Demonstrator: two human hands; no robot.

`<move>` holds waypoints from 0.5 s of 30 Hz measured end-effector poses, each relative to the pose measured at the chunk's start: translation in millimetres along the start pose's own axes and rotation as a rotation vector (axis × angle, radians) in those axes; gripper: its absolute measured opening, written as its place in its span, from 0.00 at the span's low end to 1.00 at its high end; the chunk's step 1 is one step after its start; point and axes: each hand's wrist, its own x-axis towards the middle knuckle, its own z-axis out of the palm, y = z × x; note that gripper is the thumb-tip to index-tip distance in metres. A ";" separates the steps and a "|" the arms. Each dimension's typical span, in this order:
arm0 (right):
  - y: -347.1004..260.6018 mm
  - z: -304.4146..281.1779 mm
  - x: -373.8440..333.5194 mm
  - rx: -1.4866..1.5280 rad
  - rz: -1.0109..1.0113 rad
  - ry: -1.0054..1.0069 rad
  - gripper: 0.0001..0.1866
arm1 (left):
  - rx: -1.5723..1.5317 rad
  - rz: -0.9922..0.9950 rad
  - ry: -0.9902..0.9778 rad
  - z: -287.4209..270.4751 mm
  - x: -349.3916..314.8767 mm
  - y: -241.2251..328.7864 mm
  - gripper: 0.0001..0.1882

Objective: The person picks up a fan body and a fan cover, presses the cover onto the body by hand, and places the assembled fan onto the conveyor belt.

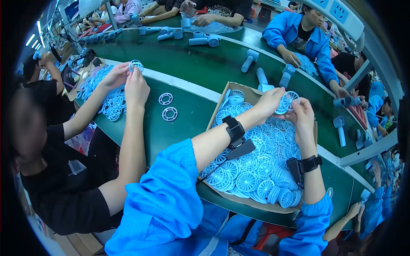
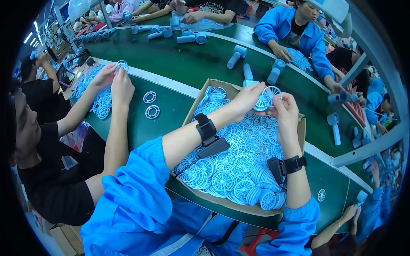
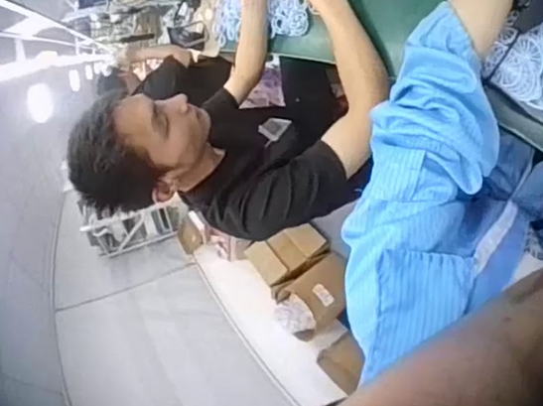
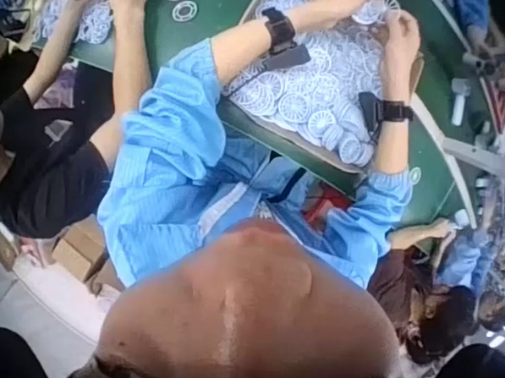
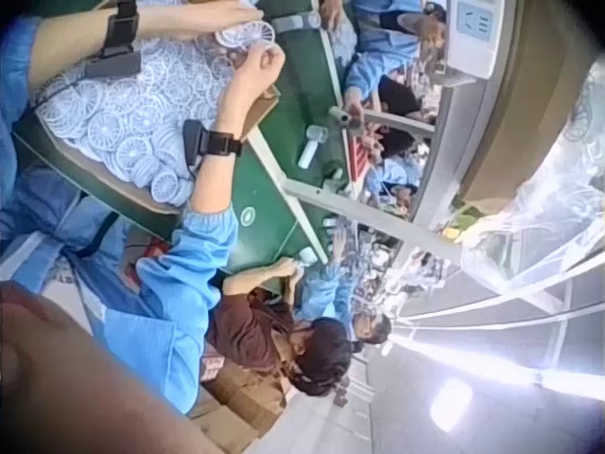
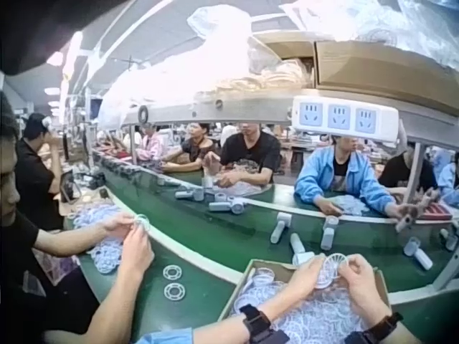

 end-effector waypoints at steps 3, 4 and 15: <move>-3.6 0.0 1.3 0.116 -0.112 0.070 0.06 | 0.043 -0.066 -0.047 -1.1 4.0 -1.9 0.20; -1.1 -0.8 2.4 -0.026 -0.210 0.050 0.06 | 0.070 -0.114 -0.033 -0.5 3.0 -0.8 0.20; -6.3 2.5 -5.5 -0.671 -0.458 -0.093 0.13 | -0.112 -0.243 0.046 -3.8 6.1 2.5 0.19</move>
